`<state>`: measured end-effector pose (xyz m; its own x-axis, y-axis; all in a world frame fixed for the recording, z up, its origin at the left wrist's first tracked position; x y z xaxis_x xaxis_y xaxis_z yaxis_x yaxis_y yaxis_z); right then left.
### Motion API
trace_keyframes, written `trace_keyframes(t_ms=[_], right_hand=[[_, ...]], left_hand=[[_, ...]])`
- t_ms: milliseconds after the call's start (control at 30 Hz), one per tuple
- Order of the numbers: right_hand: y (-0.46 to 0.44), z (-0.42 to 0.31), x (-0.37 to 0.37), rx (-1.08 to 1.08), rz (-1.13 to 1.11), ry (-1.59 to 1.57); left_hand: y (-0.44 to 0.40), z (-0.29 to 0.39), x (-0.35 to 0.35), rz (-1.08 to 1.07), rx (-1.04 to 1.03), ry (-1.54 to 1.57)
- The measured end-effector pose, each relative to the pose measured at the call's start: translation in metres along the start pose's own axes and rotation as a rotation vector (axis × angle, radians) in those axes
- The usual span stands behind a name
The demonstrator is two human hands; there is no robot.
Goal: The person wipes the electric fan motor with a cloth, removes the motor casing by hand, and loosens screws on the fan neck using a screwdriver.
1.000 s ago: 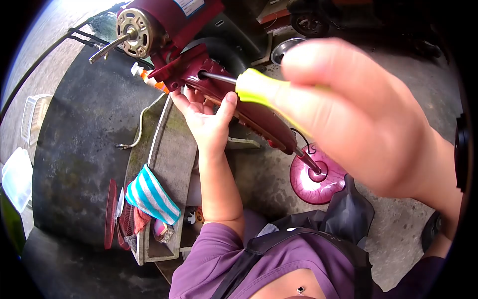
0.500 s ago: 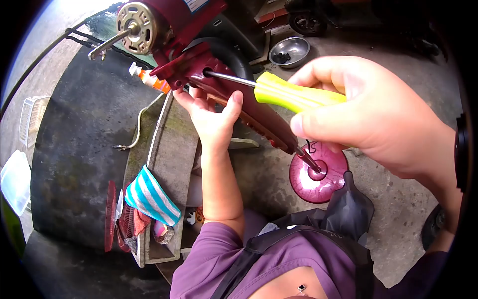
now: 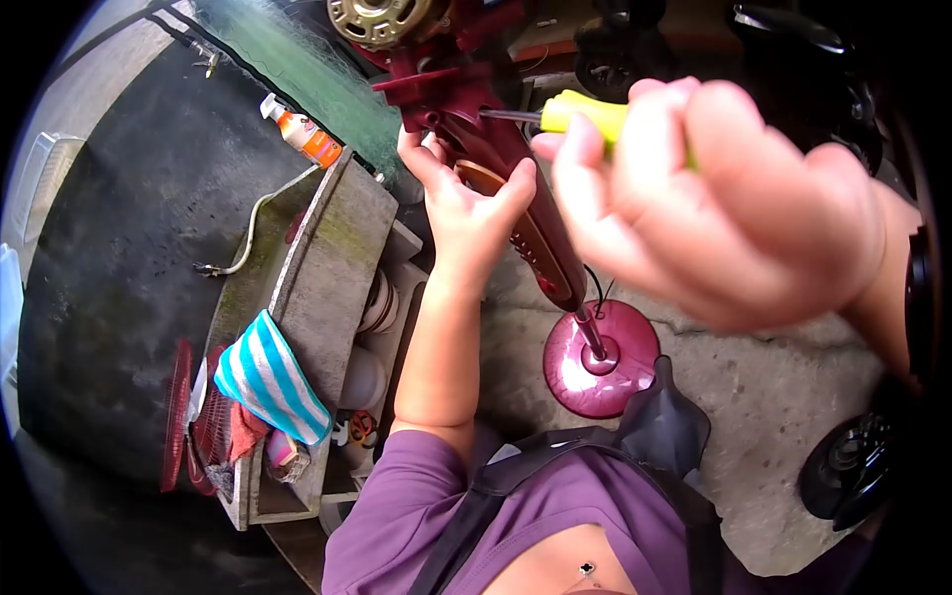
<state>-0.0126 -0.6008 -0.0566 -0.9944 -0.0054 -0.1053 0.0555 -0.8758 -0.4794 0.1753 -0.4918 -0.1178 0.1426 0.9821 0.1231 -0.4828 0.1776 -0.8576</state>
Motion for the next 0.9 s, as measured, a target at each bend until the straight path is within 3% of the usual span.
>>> trace_keyframes(t_ms=[67, 133, 167, 200, 267, 333, 400, 433, 567, 700, 800, 900], right_hand=[[0.002, 0.005, 0.0, -0.003, 0.04, -0.008], [0.003, 0.0, -0.001, -0.036, 0.034, 0.074], [0.003, -0.003, -0.001, -0.044, 0.026, 0.111], [0.004, -0.005, 0.0, -0.039, -0.001, 0.135], [0.006, -0.008, 0.001, -0.028, -0.055, 0.181], [0.005, -0.008, 0.002, -0.008, -0.092, 0.157], [0.006, -0.009, 0.004, 0.006, -0.108, 0.127], [0.004, 0.004, 0.007, -0.147, -0.134, -0.07], [0.021, 0.065, 0.008, -0.675, -0.294, -0.603], [0.068, 0.023, -0.017, -1.969, -0.714, -1.669], [0.059, 0.015, -0.021, -2.172, -0.657, -1.814], [0.063, 0.032, -0.027, -2.194, -0.553, -1.675]], left_hand=[[0.005, -0.007, 0.003, -0.016, 0.129, 0.054], [0.008, 0.005, 0.011, 0.035, 0.012, -0.122], [0.011, 0.024, 0.014, 0.044, -0.131, -0.477], [0.02, 0.053, 0.011, 0.103, -0.401, -0.621], [0.017, 0.099, -0.011, 0.017, -0.72, -0.63], [0.005, 0.115, -0.04, -0.107, -0.74, -0.741], [-0.006, 0.119, -0.05, -0.145, -0.76, -0.605], [-0.008, 0.12, -0.052, -0.111, -0.84, -0.712], [-0.005, 0.116, -0.047, -0.025, -0.863, -0.649], [-0.003, 0.118, -0.045, -0.014, -0.764, -0.69], [0.005, 0.109, -0.023, 0.17, -0.717, -0.665], [0.008, 0.085, 0.012, 0.286, -0.543, -0.548]])
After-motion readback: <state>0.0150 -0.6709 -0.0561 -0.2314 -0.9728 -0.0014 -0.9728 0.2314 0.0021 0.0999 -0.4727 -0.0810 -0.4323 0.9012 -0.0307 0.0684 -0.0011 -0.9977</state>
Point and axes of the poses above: each hand's wrist, its own y-axis away from the middle knuckle, its own x-axis out of the back of the hand, z = x × y, the point moved 8 cm from there along -y, towards the middle knuckle, and after that the axes turned 7 degrees about -x, right-handed, at the moved point
